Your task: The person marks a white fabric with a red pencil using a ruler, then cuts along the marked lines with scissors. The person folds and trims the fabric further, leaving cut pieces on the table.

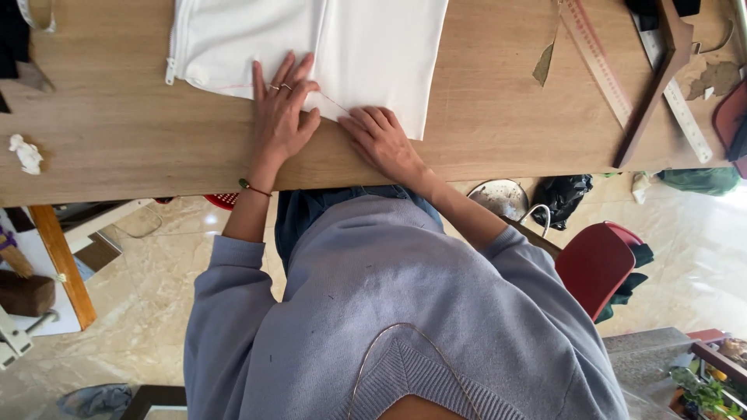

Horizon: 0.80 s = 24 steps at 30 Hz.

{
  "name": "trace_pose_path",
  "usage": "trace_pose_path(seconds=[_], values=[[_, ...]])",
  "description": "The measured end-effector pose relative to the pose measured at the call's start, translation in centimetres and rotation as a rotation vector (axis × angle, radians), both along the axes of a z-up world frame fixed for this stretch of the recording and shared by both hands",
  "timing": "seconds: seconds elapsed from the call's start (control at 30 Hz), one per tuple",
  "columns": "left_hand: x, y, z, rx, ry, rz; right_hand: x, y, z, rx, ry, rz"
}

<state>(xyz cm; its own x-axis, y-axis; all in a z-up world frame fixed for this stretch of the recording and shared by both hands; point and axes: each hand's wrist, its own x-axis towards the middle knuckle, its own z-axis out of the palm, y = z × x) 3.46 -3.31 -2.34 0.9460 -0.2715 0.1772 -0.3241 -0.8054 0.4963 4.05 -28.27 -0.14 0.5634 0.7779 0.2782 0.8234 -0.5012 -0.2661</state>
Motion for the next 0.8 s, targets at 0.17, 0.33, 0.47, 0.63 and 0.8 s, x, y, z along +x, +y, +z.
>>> trace_pose_path(seconds=[0.17, 0.33, 0.47, 0.63, 0.8], values=[[0.1, -1.0, 1.2, 0.119, 0.099, 0.031, -0.6, -1.8, 0.8, 0.024, 0.122, -0.012], [-0.1, -1.7, 0.8, 0.267, 0.140, 0.023, 1.9, -3.1, -0.4, 0.035, 0.118, -0.134], [-0.8, -2.9, -0.5, 0.219, 0.030, 0.200, 5.8, -5.5, -1.1, 0.121, 0.049, -0.145], [-1.8, -5.0, 0.2, 0.276, -0.032, 0.330, 15.4, -10.9, -1.5, 0.125, -0.034, -0.216], [-1.6, -5.4, 2.0, 0.263, 0.058, 0.334, 29.4, -16.2, 4.0, 0.307, -0.062, -0.252]])
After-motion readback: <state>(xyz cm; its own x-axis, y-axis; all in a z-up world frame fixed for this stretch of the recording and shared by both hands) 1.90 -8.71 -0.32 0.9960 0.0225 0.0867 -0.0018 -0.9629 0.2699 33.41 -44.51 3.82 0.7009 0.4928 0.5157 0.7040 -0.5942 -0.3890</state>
